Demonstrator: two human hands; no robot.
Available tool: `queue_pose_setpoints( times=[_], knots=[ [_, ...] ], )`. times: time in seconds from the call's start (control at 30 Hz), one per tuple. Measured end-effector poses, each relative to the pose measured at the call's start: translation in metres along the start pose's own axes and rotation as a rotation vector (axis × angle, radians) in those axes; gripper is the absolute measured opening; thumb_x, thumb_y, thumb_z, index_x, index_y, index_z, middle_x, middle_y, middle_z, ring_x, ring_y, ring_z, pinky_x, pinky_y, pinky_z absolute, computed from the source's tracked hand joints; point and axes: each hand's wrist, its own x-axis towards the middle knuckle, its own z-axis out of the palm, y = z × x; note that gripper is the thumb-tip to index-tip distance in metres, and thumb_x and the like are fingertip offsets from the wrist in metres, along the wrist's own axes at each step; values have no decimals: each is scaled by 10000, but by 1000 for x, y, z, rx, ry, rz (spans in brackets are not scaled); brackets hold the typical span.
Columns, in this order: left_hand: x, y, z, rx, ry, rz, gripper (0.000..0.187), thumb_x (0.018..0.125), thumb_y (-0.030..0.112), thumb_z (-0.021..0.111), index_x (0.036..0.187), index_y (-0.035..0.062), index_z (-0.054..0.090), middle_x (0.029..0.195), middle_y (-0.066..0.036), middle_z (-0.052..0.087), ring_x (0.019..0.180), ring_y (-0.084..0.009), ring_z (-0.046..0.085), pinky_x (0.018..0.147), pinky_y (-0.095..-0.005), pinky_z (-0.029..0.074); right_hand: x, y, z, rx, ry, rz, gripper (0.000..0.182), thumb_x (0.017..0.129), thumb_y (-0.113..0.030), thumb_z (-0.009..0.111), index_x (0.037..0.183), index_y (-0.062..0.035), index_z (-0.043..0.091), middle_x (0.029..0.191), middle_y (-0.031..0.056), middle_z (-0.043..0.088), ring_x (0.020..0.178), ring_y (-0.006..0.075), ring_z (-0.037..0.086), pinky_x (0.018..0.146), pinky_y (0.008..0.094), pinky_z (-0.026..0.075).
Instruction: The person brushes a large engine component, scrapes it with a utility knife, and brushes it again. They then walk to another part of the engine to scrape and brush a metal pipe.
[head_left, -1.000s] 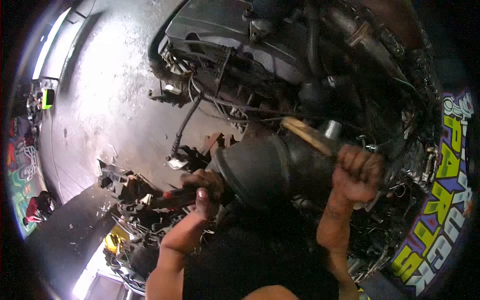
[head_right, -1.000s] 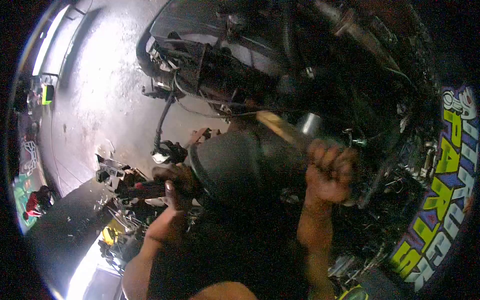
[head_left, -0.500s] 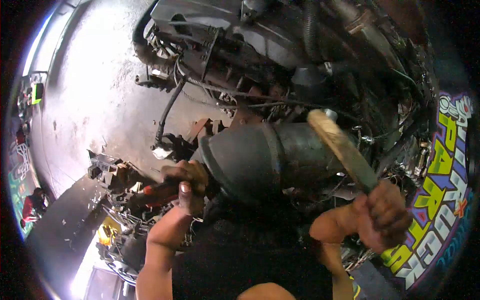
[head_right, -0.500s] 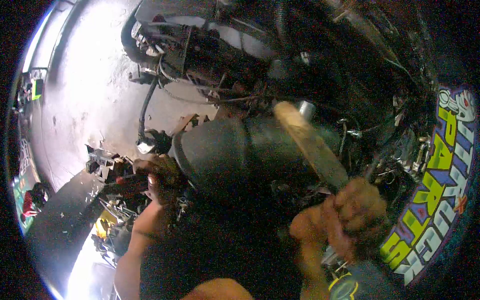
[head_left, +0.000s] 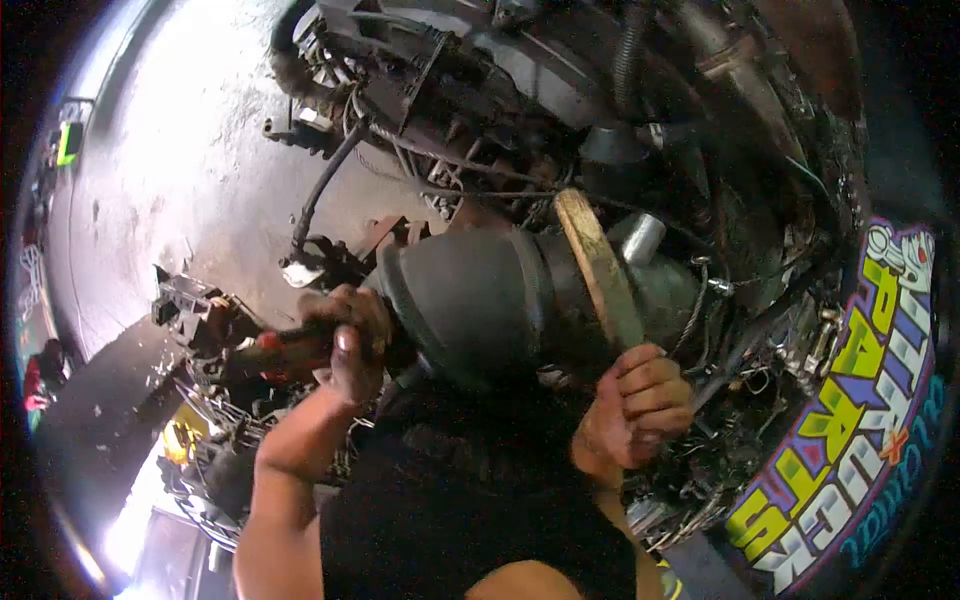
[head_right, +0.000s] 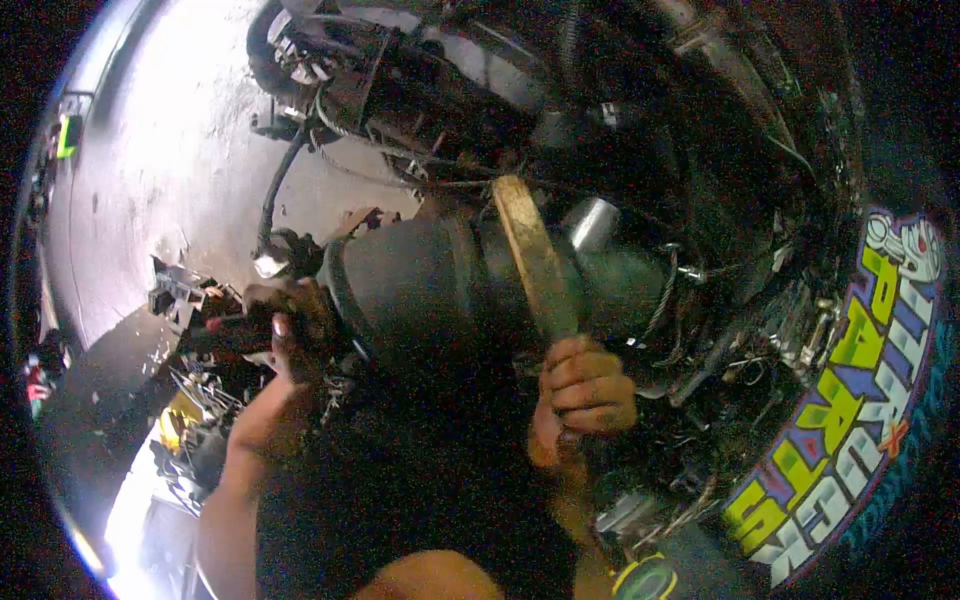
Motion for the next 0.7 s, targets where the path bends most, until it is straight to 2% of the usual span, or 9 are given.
queue_pose_setpoints(
  times=[0.07,0.17,0.23,0.37,0.47,0.53,0.57,0.63,0.7],
  knots=[
    [-2,-2,-3,0,-13,16,256,936,295,558,924,95,399,697,-34,410,520,-115,386,451,-260,331,14,-10,20,520,537,-25,68,806,-130,560,757,-85,574,662,59,547,632,241,545,568,409,447],
    [-6,-17,-17,-51,-5,-1,252,933,288,564,919,92,408,702,-36,417,522,-117,389,459,-263,336,-13,9,9,142,824,-381,83,802,-143,568,739,-89,567,642,54,533,609,235,532,555,393,438],
    [-10,-16,-18,-89,11,-43,251,933,287,566,918,89,412,703,-37,420,522,-118,390,463,-264,339,-12,1,20,195,800,-356,95,799,-152,573,726,-91,563,628,51,524,594,230,523,546,383,431],
    [-2,-5,-4,-3,-28,14,256,929,280,577,943,80,419,686,-34,411,518,-121,389,465,-270,342,27,-18,54,936,671,43,120,793,-168,583,702,-96,554,601,45,505,564,222,506,528,361,419],
    [0,-10,-9,-53,49,11,249,926,270,578,944,78,421,684,-36,403,526,-123,388,464,-270,338,9,1,20,354,802,-283,140,788,-181,591,683,-99,547,580,40,491,542,216,493,515,346,410],
    [-14,-6,-14,-74,176,-172,332,873,321,648,1048,91,484,883,-42,486,748,-182,484,641,-308,425,-12,11,9,117,863,-457,154,785,-189,596,671,-101,543,567,37,481,526,211,484,506,335,403],
    [-10,-10,-18,-131,44,-77,370,866,316,658,1103,86,490,949,-55,510,808,-207,514,708,-325,447,-11,11,14,110,842,-451,161,784,-194,599,665,-103,541,560,36,477,519,209,480,501,330,400],
    [1,-17,-24,-279,-242,92,462,853,307,678,1212,76,501,1081,-80,559,929,-257,573,841,-361,491,4,-8,40,471,706,-185,175,781,-202,604,652,-105,536,546,33,467,504,205,472,492,319,394],
    [1,-3,-3,-63,14,28,294,897,264,619,1053,74,459,822,-58,480,676,-176,460,615,-309,394,25,-11,48,1012,668,39,189,777,-211,609,640,-107,532,533,30,458,489,201,463,483,309,388]
  ],
)
